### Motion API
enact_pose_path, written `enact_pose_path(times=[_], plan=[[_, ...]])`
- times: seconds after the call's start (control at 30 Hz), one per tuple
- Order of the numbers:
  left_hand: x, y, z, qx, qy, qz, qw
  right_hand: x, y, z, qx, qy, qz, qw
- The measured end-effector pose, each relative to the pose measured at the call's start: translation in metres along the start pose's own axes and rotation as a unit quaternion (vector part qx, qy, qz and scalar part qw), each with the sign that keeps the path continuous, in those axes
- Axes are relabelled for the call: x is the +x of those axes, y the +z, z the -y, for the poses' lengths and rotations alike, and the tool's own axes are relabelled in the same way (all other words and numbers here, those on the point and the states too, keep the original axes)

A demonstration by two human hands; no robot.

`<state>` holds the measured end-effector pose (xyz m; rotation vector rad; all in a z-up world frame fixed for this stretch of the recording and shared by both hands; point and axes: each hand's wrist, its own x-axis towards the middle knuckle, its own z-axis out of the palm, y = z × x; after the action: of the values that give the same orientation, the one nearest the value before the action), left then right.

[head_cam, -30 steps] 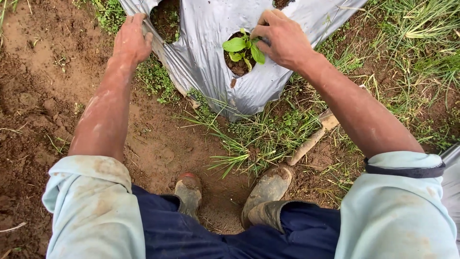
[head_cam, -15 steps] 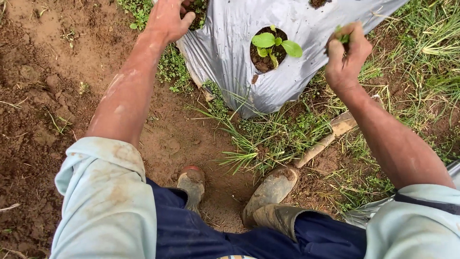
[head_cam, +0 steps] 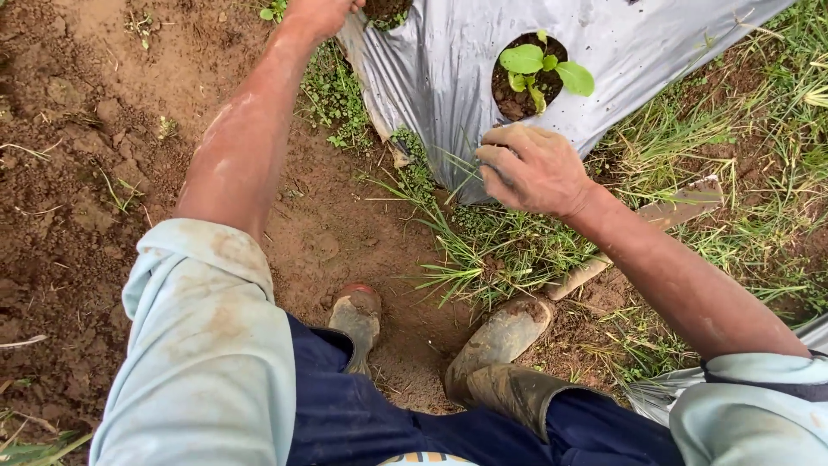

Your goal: The person uses a small hand hoe to cut and remove weeds from the soil between rows of plastic mulch. They then use their hands to pull out the loosened grass and weeds, clearing the area around the base of the plants.

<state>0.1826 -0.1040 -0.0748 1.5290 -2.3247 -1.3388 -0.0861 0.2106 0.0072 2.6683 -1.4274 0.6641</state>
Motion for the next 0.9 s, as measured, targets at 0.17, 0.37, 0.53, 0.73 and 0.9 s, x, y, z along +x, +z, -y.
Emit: enact_pose_path(times=[0.17, 0.37, 0.53, 0.73, 0.9], plan=[[-0.025, -0.018, 0.039, 0.073, 0.006, -0.056, 0.996, 0.069, 0.023, 0.027, -0.074, 0.041, 0.22, 0.972], [-0.086, 0.013, 0.031, 0.145, 0.066, -0.031, 0.987, 0.104, 0.072, 0.009, -0.04, 0.163, 0.261, 0.95], [-0.064, 0.029, 0.04, 0.057, 0.058, -0.072, 0.994, 0.111, 0.07, 0.005, -0.04, 0.168, 0.257, 0.951], [-0.118, 0.039, 0.016, 0.061, 0.091, 0.009, 0.994, 0.11, 0.069, 0.006, -0.053, 0.159, 0.239, 0.957], [-0.147, 0.077, 0.027, 0.054, 0.143, -0.004, 0.988, 0.109, 0.067, 0.008, -0.066, 0.147, 0.222, 0.962]])
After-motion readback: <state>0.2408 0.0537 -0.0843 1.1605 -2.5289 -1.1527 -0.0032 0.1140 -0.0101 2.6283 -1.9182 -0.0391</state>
